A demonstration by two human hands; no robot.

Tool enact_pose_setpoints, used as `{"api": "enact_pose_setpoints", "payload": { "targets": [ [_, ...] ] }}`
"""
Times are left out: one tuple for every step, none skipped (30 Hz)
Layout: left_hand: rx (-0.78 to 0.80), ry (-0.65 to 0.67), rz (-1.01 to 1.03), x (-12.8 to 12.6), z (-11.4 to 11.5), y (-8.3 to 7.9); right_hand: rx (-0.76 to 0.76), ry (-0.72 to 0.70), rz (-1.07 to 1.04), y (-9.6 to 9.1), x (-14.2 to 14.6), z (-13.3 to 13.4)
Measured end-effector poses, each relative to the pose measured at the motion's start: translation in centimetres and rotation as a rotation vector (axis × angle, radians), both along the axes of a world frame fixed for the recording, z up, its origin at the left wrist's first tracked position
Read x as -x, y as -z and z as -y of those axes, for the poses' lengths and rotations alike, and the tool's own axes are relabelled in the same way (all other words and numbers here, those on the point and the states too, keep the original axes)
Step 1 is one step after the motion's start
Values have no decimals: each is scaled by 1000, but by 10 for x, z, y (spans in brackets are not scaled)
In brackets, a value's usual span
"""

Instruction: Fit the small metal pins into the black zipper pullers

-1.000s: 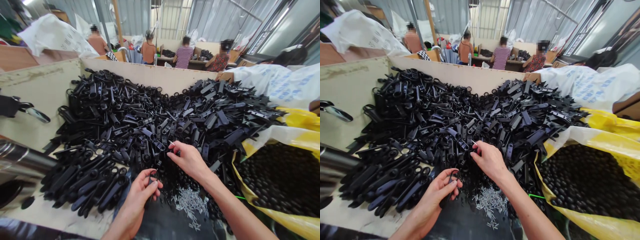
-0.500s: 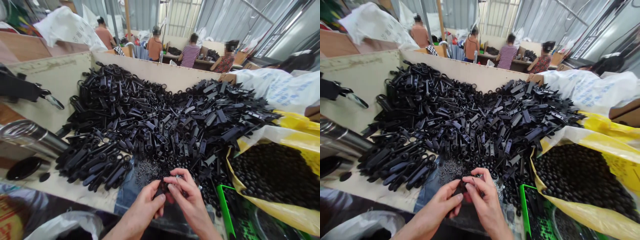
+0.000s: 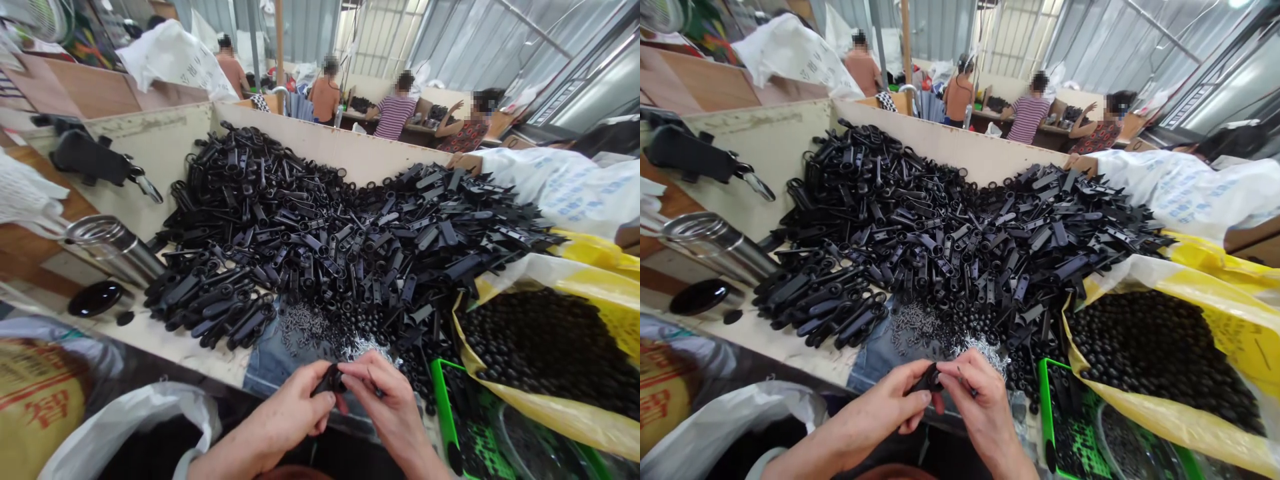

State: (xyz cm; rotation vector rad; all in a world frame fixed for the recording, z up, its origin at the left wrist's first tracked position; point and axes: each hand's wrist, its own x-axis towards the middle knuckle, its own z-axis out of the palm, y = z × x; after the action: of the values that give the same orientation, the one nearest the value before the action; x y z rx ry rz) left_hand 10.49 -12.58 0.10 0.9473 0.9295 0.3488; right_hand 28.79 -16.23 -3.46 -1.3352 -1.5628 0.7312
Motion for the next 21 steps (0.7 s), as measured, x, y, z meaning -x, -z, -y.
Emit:
{"api": "enact_pose_setpoints", "payload": {
  "targets": [
    [3,6,1,1,1,0,1,-19,10,0,-1,1],
    [12,9,6,3,2,0,0,-40,23,0,-1,1],
    [24,12,11,4,3,1,-4,-60,37,0,-1,2],
    [31,19,12,5,4,2,-10,-80,53,0,-1,3],
    [31,30,10,6,5,3,-17,-100,71,-1,-1,4],
    [29,44,6,8,7,4,-23,-117,89,-2,-1,5],
    [22,58,-2,9,8,5,-27,-133,108,-3,-1,7],
    [7,68,-12,10,9,7,-31,-151,128,-4,-1,8],
    [-16,72,-25,12,10,8,-34,-169,148,-5,-1,9],
    [-47,69,-41,13,11,9,-39,-185,168,-7,-1,10],
    [-87,68,-63,14,12,9,-47,-204,188,-9,-2,11],
    [-137,77,-93,15,13,10,-59,-224,207,-10,-2,12],
    [-187,101,-124,16,13,9,-74,-245,224,-12,-3,13],
    [-230,139,-152,16,13,8,-90,-266,237,-14,-3,13],
    [-264,181,-176,16,14,7,-104,-287,249,-16,-4,14],
    [-290,221,-196,16,14,6,-114,-305,263,-17,-4,14],
    [-308,252,-209,17,14,5,-116,-318,278,-19,-5,15],
    [-323,274,-219,17,15,3,-114,-329,295,-19,-5,16],
    [-337,291,-230,17,16,2,-112,-341,312,-20,-6,17],
    [-350,305,-246,18,18,1,-113,-353,330,-20,-6,19],
    [-363,323,-262,19,19,0,-116,-367,345,-21,-6,21]
  ]
}}
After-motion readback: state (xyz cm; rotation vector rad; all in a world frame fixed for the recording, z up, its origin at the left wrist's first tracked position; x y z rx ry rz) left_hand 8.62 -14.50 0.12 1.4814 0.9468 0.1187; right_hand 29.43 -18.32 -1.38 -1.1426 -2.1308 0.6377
